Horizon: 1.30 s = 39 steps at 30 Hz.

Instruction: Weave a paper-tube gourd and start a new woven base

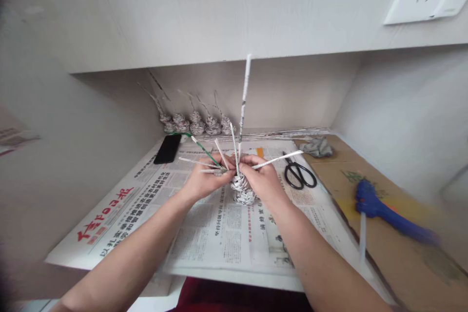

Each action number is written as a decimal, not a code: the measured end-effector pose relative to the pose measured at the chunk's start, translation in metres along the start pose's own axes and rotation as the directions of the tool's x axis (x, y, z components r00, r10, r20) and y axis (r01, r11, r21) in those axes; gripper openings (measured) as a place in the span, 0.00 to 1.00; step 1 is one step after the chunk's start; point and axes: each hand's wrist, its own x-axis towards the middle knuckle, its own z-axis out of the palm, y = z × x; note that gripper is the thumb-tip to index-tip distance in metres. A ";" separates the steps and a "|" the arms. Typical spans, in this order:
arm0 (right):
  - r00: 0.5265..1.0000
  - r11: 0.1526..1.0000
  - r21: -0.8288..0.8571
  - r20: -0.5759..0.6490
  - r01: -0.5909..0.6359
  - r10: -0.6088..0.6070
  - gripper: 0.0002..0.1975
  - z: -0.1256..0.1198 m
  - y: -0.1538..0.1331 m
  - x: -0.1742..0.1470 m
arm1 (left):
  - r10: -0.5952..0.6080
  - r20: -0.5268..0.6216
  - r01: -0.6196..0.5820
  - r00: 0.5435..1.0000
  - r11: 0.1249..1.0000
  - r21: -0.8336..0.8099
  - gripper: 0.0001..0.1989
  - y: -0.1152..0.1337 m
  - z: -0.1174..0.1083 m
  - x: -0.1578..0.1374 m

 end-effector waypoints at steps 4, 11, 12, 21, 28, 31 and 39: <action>0.995 0.990 -0.112 -0.043 0.080 -0.085 0.11 -0.003 -0.003 -0.003 | -0.007 -0.008 0.008 1.000 0.999 0.043 0.02 0.000 0.001 -0.001; 0.965 0.936 -0.269 -0.060 0.229 -0.253 0.11 0.001 -0.006 -0.010 | -0.102 -0.051 0.105 0.993 0.993 0.053 0.04 0.001 0.001 -0.002; 0.967 0.937 -0.266 -0.057 0.226 -0.249 0.11 0.001 -0.006 -0.010 | -0.114 -0.055 0.116 0.992 0.992 0.049 0.04 0.001 0.001 -0.002; 0.924 0.856 -0.368 0.020 0.363 -0.383 0.09 0.000 -0.009 -0.014 | -0.129 -0.030 0.129 0.991 0.992 -0.009 0.04 0.003 0.000 -0.001; 0.954 0.915 -0.291 -0.027 0.279 -0.299 0.10 0.002 -0.012 -0.012 | -0.063 -0.028 0.064 0.998 0.998 0.026 0.08 -0.001 0.001 -0.001; 0.953 0.916 -0.293 -0.048 0.274 -0.301 0.10 0.003 -0.013 -0.013 | -0.052 -0.025 0.053 0.998 0.998 0.039 0.06 -0.004 0.001 -0.001; 0.804 0.490 -0.746 0.099 0.450 -0.587 0.05 -0.003 -0.017 -0.016 | -0.044 -0.046 0.046 0.998 0.997 0.055 0.04 -0.004 0.001 -0.001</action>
